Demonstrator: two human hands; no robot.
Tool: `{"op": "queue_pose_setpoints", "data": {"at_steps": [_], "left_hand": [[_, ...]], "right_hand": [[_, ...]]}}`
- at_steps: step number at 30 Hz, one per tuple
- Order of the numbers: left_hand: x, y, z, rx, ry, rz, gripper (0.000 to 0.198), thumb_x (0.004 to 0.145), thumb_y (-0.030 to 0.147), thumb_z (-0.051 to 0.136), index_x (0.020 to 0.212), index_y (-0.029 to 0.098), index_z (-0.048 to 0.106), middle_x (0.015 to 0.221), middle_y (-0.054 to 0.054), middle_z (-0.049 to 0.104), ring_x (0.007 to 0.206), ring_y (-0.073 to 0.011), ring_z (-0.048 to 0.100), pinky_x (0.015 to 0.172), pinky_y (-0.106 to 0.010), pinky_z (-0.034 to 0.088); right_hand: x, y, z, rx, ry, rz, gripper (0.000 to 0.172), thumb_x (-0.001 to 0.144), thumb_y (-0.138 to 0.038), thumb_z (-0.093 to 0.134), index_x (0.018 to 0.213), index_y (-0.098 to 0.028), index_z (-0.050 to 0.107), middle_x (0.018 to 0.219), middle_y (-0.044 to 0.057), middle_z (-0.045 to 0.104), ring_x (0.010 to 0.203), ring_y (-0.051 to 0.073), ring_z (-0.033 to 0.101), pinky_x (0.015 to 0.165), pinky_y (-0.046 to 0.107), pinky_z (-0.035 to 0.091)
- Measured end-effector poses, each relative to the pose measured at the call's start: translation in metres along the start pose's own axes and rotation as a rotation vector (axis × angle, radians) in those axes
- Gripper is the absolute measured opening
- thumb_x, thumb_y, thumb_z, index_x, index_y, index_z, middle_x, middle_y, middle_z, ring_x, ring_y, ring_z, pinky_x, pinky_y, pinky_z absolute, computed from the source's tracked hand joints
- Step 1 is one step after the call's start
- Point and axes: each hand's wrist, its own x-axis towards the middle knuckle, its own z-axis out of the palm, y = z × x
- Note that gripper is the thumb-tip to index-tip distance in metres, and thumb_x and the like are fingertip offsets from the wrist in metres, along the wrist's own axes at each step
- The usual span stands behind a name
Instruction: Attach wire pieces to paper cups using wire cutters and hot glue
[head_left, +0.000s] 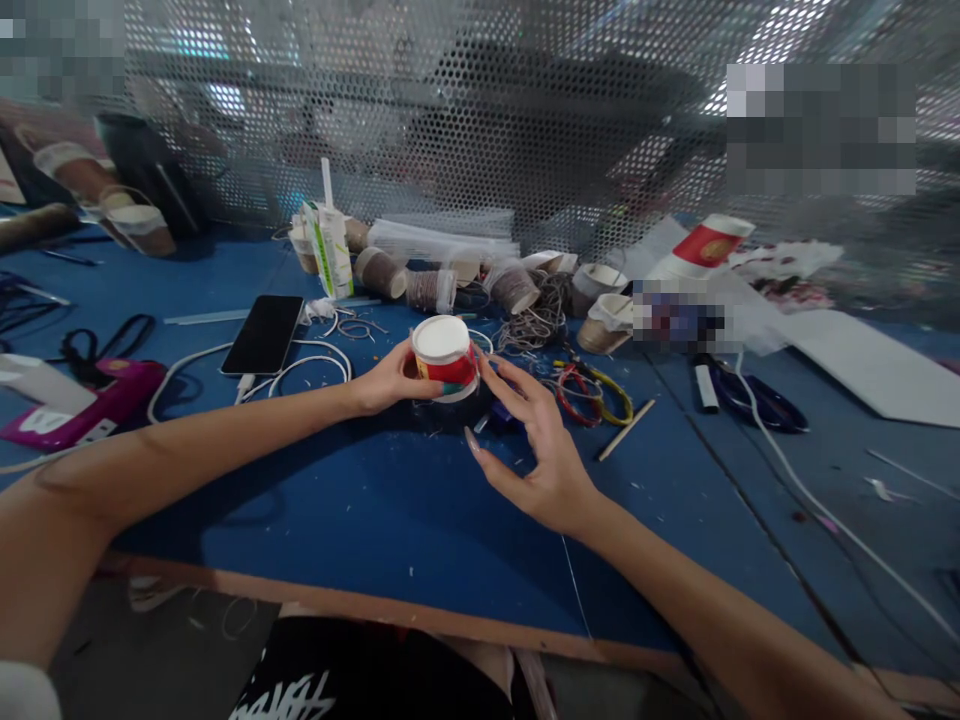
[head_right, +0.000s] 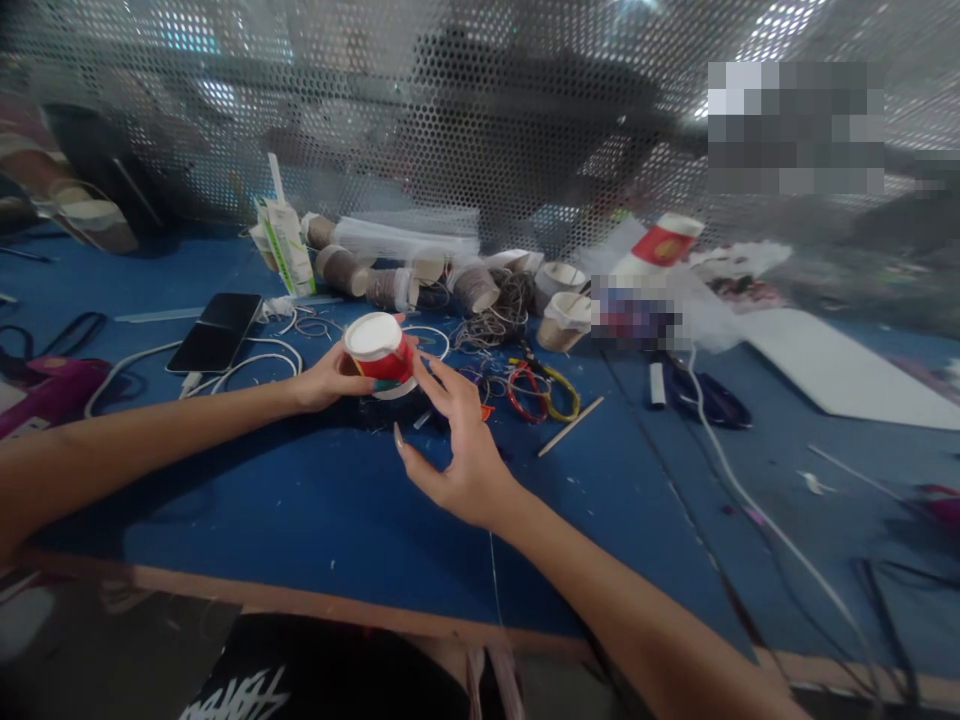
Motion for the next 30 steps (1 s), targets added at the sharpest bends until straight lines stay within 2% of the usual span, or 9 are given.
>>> {"op": "queue_pose_setpoints", "data": {"at_steps": [3, 6, 9, 13, 16, 18, 22, 26, 30], "left_hand": [[0.001, 0.004, 0.004, 0.025, -0.046, 0.010, 0.069, 0.050, 0.025, 0.085, 0.111, 0.015, 0.055, 0.119, -0.012, 0.062, 0.116, -0.0289, 0.055, 0.106, -0.046, 0.037], [0.002, 0.003, 0.005, 0.030, 0.012, 0.025, 0.073, 0.044, 0.020, 0.087, 0.109, 0.015, 0.053, 0.121, -0.013, 0.060, 0.119, -0.0296, 0.052, 0.105, -0.047, 0.037], [0.003, 0.001, 0.003, -0.006, 0.101, -0.017, 0.074, 0.046, 0.020, 0.086, 0.111, 0.016, 0.051, 0.121, -0.014, 0.060, 0.117, -0.0293, 0.054, 0.102, -0.047, 0.039], [0.003, -0.001, 0.001, -0.091, 0.126, -0.080, 0.071, 0.047, 0.019, 0.086, 0.110, 0.015, 0.053, 0.115, -0.012, 0.064, 0.112, -0.0289, 0.057, 0.099, -0.046, 0.042], [0.005, -0.002, -0.001, -0.146, 0.133, -0.076, 0.071, 0.045, 0.016, 0.085, 0.109, 0.015, 0.055, 0.111, -0.010, 0.065, 0.109, -0.0281, 0.059, 0.098, -0.044, 0.043], [0.007, -0.004, -0.004, -0.185, 0.120, -0.085, 0.069, 0.044, 0.014, 0.083, 0.108, 0.016, 0.056, 0.107, -0.009, 0.067, 0.106, -0.0276, 0.060, 0.095, -0.043, 0.045], [0.008, -0.005, -0.011, -0.270, -0.003, -0.146, 0.059, 0.050, 0.020, 0.078, 0.105, 0.018, 0.059, 0.095, -0.006, 0.069, 0.098, -0.0272, 0.064, 0.092, -0.044, 0.045], [0.007, -0.004, -0.011, -0.294, -0.098, -0.172, 0.051, 0.052, 0.022, 0.076, 0.101, 0.018, 0.061, 0.091, -0.006, 0.070, 0.094, -0.0262, 0.065, 0.091, -0.043, 0.046], [0.007, -0.003, -0.007, -0.283, -0.050, -0.138, 0.052, 0.049, 0.015, 0.079, 0.098, 0.018, 0.062, 0.092, -0.006, 0.070, 0.095, -0.0260, 0.064, 0.091, -0.043, 0.046]], "right_hand": [[0.000, -0.001, 0.001, -0.038, -0.043, -0.006, 0.076, 0.084, -0.024, 0.055, 0.148, -0.022, 0.017, 0.147, 0.015, 0.038, 0.136, 0.028, 0.037, 0.109, 0.052, 0.036], [0.001, -0.002, 0.000, -0.104, 0.034, -0.028, 0.067, 0.082, -0.024, 0.056, 0.144, -0.022, 0.030, 0.141, 0.015, 0.043, 0.133, 0.029, 0.041, 0.108, 0.052, 0.037], [0.002, -0.005, -0.003, -0.109, 0.136, -0.047, 0.055, 0.082, -0.019, 0.056, 0.135, -0.022, 0.042, 0.130, 0.013, 0.052, 0.124, 0.027, 0.049, 0.103, 0.048, 0.042], [0.003, -0.006, -0.015, -0.050, 0.106, -0.066, 0.031, 0.084, -0.020, 0.052, 0.114, -0.025, 0.058, 0.114, 0.008, 0.060, 0.109, 0.024, 0.058, 0.094, 0.043, 0.048], [0.007, -0.001, -0.028, -0.122, 0.180, 0.005, 0.027, 0.086, -0.026, 0.051, 0.112, -0.025, 0.054, 0.102, 0.008, 0.062, 0.100, 0.024, 0.060, 0.089, 0.045, 0.049], [0.009, 0.007, -0.035, -0.323, 0.176, 0.085, 0.038, 0.080, -0.035, 0.059, 0.114, -0.021, 0.050, 0.102, 0.011, 0.059, 0.098, 0.028, 0.058, 0.085, 0.048, 0.049], [0.003, 0.029, -0.035, -0.643, -0.070, 0.184, 0.042, 0.065, -0.045, 0.067, 0.094, -0.018, 0.054, 0.088, 0.011, 0.056, 0.084, 0.032, 0.058, 0.070, 0.049, 0.050], [-0.004, 0.046, -0.026, -0.635, -0.129, 0.316, 0.032, 0.059, -0.030, 0.068, 0.086, -0.019, 0.054, 0.083, 0.011, 0.056, 0.072, 0.028, 0.060, 0.059, 0.043, 0.050], [0.005, 0.050, -0.031, -0.440, 0.031, 0.406, 0.014, 0.067, -0.031, 0.063, 0.069, -0.022, 0.053, 0.068, 0.007, 0.057, 0.065, 0.026, 0.060, 0.058, 0.041, 0.049]]}}
